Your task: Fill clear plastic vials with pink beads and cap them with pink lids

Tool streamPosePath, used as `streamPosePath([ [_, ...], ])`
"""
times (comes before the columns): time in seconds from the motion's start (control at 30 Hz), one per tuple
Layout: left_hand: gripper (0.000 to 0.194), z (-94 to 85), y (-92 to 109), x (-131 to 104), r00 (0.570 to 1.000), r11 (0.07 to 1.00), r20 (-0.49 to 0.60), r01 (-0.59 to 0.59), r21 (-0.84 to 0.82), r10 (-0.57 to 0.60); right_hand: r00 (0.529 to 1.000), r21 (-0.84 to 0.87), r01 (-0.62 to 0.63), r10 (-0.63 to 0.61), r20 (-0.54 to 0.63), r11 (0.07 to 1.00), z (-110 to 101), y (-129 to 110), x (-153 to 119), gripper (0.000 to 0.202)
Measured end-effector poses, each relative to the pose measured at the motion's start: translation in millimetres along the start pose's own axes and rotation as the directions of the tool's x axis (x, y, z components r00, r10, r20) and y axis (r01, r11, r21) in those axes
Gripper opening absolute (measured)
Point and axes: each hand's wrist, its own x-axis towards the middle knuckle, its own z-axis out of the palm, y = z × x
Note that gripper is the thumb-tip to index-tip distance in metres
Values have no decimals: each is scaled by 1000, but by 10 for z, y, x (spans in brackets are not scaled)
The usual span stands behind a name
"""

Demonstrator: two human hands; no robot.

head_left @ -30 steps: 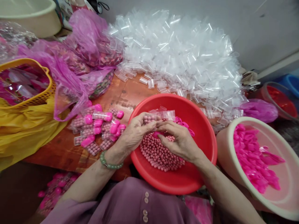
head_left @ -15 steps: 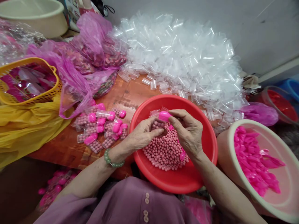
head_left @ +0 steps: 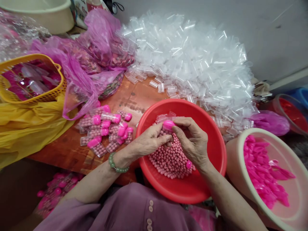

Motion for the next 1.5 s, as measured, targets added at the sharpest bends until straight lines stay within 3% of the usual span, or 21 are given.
streamPosePath([
  [0.17,24,7,8,17,1000,999,1,30,-17,-30,996,26,27,-25,-87,999,84,49,-56,8],
  [0.33,22,-37,-13,8,1000,1000,25,15,1,-15,993,-95,101,-107,-55,990,57,62,-14,4],
  [0.43,23,-45,-14,-42,1000,995,-15,14,96,-13,990,-84,121,-113,85,989,-39,-7,61,4],
  [0.5,24,-42,-1,-61,998,981,-43,47,189,-40,961,-71,146,-125,246,987,-105,-49,104,11],
  [0.57,23,-43,13,-49,997,963,-52,66,262,-54,935,-50,167,-143,325,985,-150,-59,130,16],
  [0.63,26,-46,20,-21,996,956,-54,80,283,-68,935,-26,116,-100,339,993,-164,-43,137,15],
  [0.8,33,-30,26,-24,990,936,-88,136,324,-114,961,174,-187,144,238,967,-91,-28,80,13],
  [0.9,34,4,51,-75,977,923,-140,199,331,-161,954,226,-254,206,216,940,-28,-41,34,14],
  [1.07,38,-4,40,-96,974,941,-131,215,261,-186,975,148,-163,136,177,975,-17,-40,22,12],
  [1.2,30,-53,0,-51,977,943,-90,209,261,-191,970,19,-60,54,238,998,-82,-48,50,9],
  [1.33,25,-20,-11,-33,993,948,-60,112,297,-98,959,-70,76,-54,279,995,-127,-78,43,10],
  [1.5,20,-8,-71,-22,999,934,-14,38,355,-36,961,2,40,-39,272,999,-155,-40,38,5],
])
